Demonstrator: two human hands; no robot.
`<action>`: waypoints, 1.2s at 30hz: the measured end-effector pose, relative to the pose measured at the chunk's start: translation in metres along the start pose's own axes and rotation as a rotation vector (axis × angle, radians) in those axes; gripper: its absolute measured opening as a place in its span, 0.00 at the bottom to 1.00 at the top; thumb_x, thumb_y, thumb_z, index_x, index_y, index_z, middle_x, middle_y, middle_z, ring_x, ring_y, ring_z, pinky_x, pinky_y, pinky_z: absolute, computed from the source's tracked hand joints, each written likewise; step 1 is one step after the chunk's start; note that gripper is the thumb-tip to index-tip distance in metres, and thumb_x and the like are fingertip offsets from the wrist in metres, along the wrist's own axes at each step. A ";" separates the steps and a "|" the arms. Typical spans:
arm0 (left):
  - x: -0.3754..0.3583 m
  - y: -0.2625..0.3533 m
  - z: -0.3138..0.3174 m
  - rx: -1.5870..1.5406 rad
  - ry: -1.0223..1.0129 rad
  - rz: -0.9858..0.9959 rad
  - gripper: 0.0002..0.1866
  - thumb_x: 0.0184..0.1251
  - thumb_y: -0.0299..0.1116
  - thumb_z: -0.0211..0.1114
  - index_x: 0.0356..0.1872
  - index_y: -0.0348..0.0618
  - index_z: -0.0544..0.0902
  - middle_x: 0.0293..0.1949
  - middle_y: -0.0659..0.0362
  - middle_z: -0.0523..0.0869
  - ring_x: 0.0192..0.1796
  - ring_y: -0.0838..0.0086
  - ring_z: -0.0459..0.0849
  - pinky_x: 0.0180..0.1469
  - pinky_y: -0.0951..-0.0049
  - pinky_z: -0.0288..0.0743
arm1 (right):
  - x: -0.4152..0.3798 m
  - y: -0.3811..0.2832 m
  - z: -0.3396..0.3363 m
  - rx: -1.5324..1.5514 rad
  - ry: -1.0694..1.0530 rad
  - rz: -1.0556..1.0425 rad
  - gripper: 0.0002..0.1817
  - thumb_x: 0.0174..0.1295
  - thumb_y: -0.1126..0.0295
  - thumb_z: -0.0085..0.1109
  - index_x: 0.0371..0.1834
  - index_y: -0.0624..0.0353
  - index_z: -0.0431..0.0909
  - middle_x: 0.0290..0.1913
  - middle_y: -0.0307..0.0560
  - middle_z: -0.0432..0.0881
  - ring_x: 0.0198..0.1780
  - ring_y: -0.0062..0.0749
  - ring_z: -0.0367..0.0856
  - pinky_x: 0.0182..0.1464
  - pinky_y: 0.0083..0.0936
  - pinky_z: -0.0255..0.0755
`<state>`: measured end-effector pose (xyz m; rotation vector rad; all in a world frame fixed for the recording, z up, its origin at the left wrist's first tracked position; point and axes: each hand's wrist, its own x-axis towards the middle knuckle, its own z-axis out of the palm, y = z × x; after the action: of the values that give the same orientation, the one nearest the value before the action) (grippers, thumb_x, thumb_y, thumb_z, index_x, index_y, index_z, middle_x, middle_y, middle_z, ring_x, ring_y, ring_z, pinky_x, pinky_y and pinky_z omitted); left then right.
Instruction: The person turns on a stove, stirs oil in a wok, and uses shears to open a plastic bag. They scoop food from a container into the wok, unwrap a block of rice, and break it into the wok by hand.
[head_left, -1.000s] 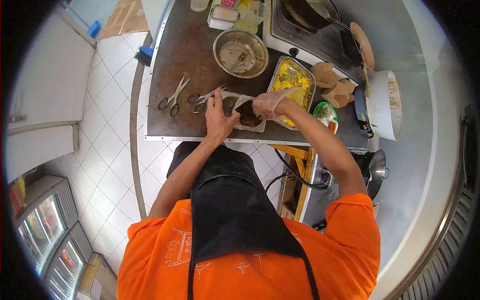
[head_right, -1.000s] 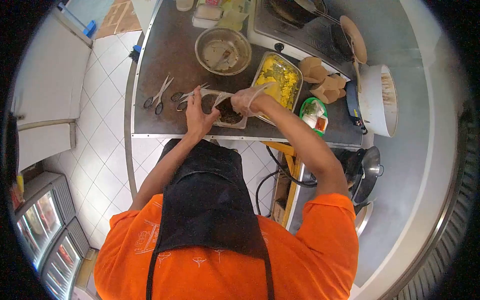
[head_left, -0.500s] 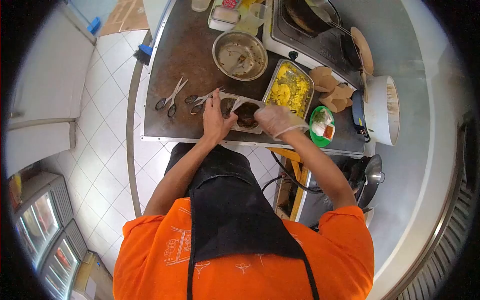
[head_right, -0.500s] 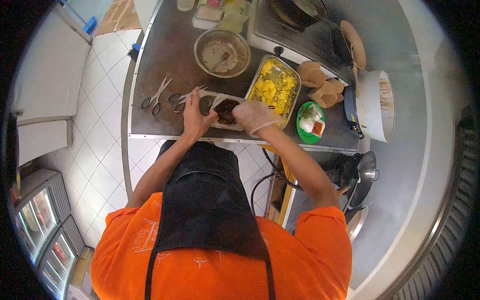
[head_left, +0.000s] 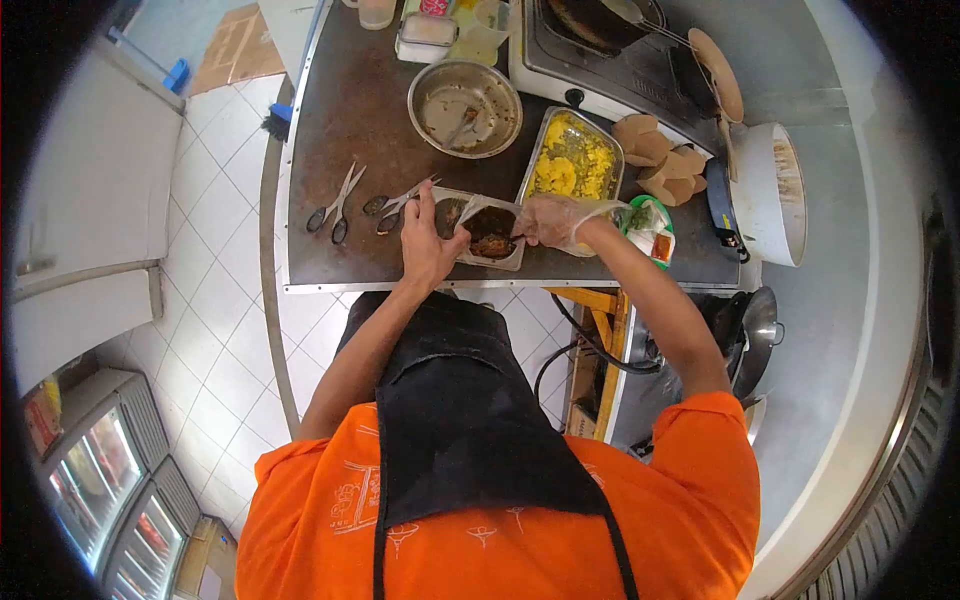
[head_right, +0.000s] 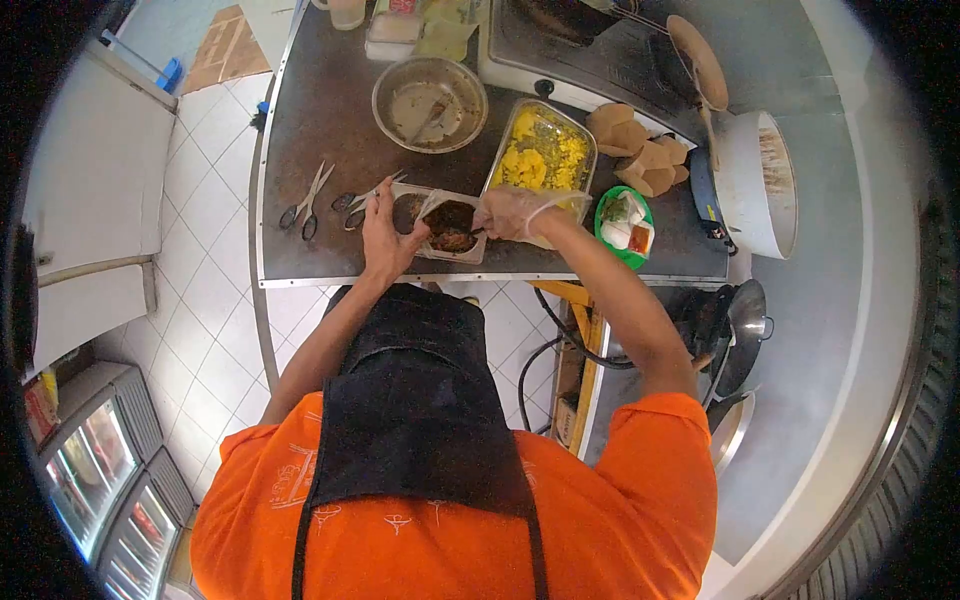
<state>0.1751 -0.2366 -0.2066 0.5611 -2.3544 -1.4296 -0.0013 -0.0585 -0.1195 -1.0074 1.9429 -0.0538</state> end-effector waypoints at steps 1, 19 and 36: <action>0.001 0.000 0.002 -0.004 -0.001 0.006 0.48 0.53 0.33 0.73 0.76 0.34 0.60 0.48 0.44 0.73 0.49 0.48 0.78 0.53 0.56 0.76 | -0.003 0.008 0.002 -0.002 0.006 0.004 0.14 0.58 0.74 0.65 0.48 0.56 0.89 0.39 0.46 0.91 0.46 0.41 0.88 0.47 0.38 0.79; -0.009 0.018 0.006 0.568 -0.010 -0.008 0.49 0.62 0.55 0.70 0.77 0.34 0.61 0.64 0.33 0.72 0.65 0.39 0.75 0.64 0.48 0.73 | -0.251 0.019 0.104 1.473 1.096 0.111 0.24 0.68 0.56 0.64 0.63 0.54 0.77 0.35 0.35 0.82 0.35 0.21 0.76 0.35 0.22 0.71; -0.009 0.102 0.053 1.347 -0.006 0.063 0.48 0.69 0.64 0.61 0.75 0.32 0.62 0.61 0.36 0.76 0.61 0.42 0.77 0.59 0.49 0.76 | -0.591 0.355 0.242 0.428 1.544 1.630 0.09 0.64 0.70 0.61 0.41 0.63 0.86 0.34 0.51 0.87 0.34 0.41 0.84 0.38 0.34 0.77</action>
<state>0.1416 -0.1488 -0.1395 0.7172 -2.9956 0.3958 0.1007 0.6527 0.0119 1.5822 3.1761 -0.3557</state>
